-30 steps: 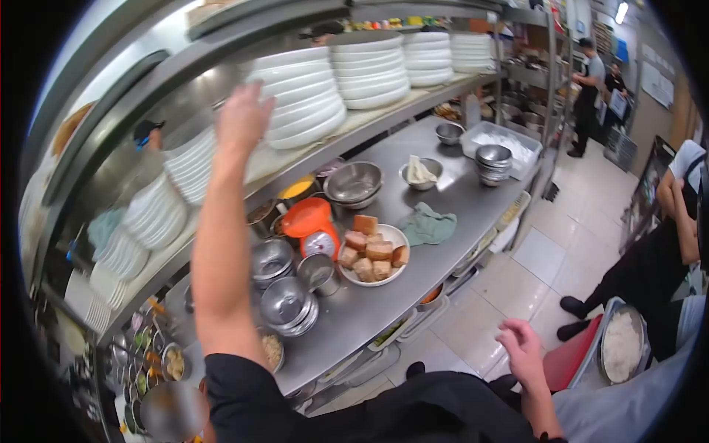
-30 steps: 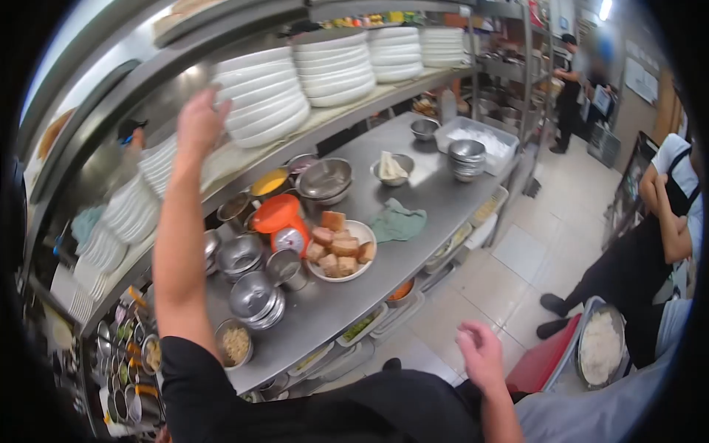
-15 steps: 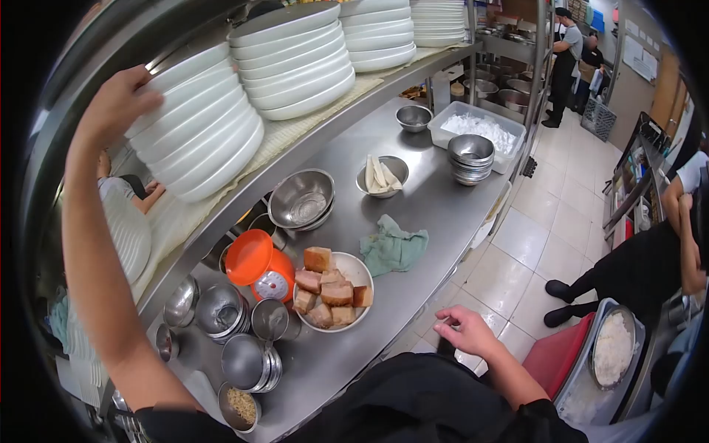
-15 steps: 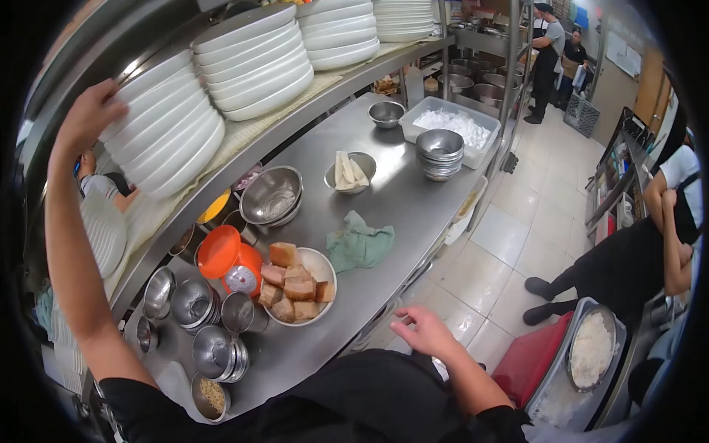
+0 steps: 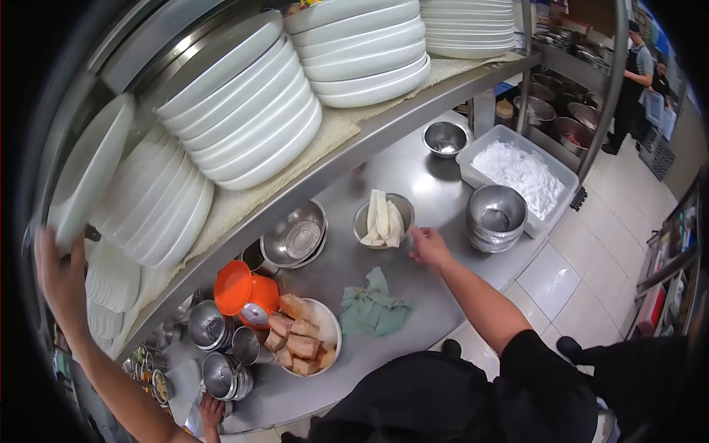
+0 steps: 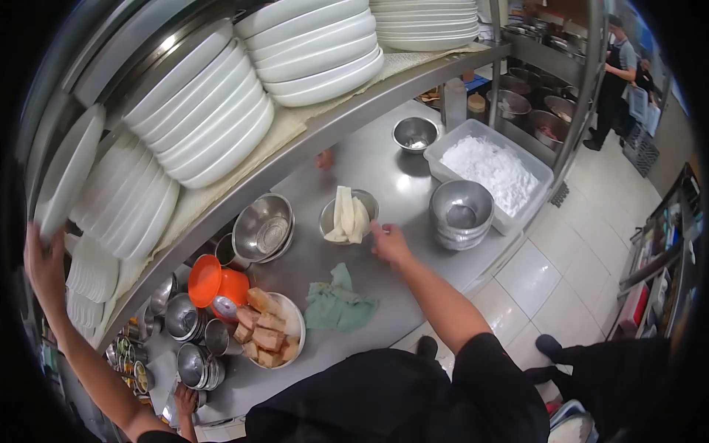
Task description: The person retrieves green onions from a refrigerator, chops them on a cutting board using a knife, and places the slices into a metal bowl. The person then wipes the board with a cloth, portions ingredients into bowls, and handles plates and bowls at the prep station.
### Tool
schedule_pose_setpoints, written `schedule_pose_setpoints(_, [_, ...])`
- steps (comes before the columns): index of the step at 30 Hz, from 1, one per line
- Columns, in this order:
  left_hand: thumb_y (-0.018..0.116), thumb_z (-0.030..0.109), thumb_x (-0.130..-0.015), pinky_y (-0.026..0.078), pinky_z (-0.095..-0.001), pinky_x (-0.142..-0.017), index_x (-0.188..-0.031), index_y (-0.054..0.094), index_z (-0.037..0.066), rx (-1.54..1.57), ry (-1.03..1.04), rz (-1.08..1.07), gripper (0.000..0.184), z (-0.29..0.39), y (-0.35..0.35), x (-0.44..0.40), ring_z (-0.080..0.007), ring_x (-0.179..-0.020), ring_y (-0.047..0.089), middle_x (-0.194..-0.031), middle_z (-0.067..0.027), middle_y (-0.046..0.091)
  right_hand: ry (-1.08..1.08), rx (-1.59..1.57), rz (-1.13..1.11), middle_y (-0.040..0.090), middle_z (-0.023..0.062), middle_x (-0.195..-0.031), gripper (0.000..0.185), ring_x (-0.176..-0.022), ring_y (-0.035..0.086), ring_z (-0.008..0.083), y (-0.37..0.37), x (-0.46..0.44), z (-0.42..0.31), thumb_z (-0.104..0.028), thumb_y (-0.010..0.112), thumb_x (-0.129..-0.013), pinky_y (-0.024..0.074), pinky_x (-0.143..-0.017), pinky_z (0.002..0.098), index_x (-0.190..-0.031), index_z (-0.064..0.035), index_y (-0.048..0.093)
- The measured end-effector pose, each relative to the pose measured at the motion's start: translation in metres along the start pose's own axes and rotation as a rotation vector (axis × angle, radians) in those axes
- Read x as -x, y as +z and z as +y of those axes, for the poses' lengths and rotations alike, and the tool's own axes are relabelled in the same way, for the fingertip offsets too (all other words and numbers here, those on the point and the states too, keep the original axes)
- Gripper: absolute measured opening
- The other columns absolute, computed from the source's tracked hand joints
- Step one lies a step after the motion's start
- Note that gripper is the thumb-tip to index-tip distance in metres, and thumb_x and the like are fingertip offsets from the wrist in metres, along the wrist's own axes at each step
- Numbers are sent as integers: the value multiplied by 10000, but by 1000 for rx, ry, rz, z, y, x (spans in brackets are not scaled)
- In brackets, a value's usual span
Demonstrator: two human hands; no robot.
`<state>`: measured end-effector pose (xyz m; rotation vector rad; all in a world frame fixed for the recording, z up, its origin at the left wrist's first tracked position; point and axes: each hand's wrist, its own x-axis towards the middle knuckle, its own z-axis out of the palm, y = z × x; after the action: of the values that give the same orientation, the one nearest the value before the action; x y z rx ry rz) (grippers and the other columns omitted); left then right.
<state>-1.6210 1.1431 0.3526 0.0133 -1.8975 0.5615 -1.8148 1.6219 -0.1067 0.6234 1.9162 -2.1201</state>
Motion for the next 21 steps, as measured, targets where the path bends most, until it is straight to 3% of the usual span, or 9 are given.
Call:
schedule_pose_setpoints(3, [716, -15, -887, 472, -438, -1006, -1184, 620, -9, -60, 63, 46, 312, 17, -68, 59, -350, -1175, 595, -1214, -221, 627, 60, -49, -56, 623, 74, -989, 395, -698, 649, 177, 5, -57, -13, -386, 617, -977, 539, -592, 311, -1135, -38, 516])
schedule_pose_setpoints(4, [799, 8, -778, 507, -453, -920, -1065, 657, 20, -68, 49, 53, 320, 49, -95, 68, -357, -1061, 621, -1065, -198, 643, 71, -42, -85, 622, 78, -969, 362, -683, 645, 178, 7, -70, -11, -361, 608, -978, 536, -573, 315, -1119, -41, 513])
schedule_pose_setpoints(6, [777, 57, -818, 465, -434, -956, -1092, 616, -13, 41, -9, -38, 326, 61, -139, 106, -325, -1032, 597, -1108, -174, 623, 95, -21, -136, 619, 87, -930, 297, -653, 636, 181, 10, -91, -6, -310, 591, -979, 529, -536, 322, -1088, -47, 506])
schedule_pose_setpoints(10, [781, -24, -779, 505, -446, -775, -968, 616, 7, 467, 99, -244, 253, 161, -175, 100, -342, -859, 608, -940, -161, 618, 54, -128, -108, 618, 100, -903, 247, -650, 632, 181, 13, -114, 2, -251, 575, -976, 523, -531, 324, -1104, -50, 510])
schedule_pose_setpoints(14, [768, 30, -774, 486, -523, -835, -969, 654, 15, 645, 6, -642, 226, 216, -150, 119, -367, -883, 621, -984, -166, 649, 109, -332, -133, 622, 74, -921, 258, -721, 626, 174, 20, -110, -4, -273, 624, -973, 528, -606, 337, -1101, -56, 570])
schedule_pose_setpoints(15, [840, 101, -585, 489, -411, -802, -962, 614, 8, 685, -171, -655, 449, 234, -128, 148, -312, -885, 595, -937, -139, 603, 146, -385, -152, 623, 66, -925, 261, -732, 619, 170, 22, -107, -4, -282, 646, -967, 525, -619, 343, -1088, -57, 595])
schedule_pose_setpoints(16, [821, 146, -415, 461, -398, -689, -842, 583, 26, 636, -53, -735, 503, 249, -106, 154, -305, -781, 560, -834, -111, 549, 83, -279, -236, 633, 62, -935, 281, -748, 623, 172, 22, -90, -7, -304, 659, -960, 527, -641, 346, -1094, -62, 610])
schedule_pose_setpoints(18, [860, 83, -640, 520, -443, -810, -938, 657, 45, 778, -27, -942, 363, 294, -75, 153, -340, -918, 616, -941, -133, 620, -44, -63, -399, 652, 54, -953, 322, -779, 632, 177, 11, -34, -30, -349, 686, -946, 532, -684, 350, -1105, -73, 642])
schedule_pose_setpoints(21, [869, 152, -581, 510, -435, -779, -887, 650, 77, 847, 176, -950, 383, 339, -17, 174, -322, -892, 586, -907, -85, 589, -506, 317, -634, 704, 47, -1060, 323, -924, 656, 161, -20, 15, -87, -298, 672, -968, 536, -807, 319, -1200, -73, 654])
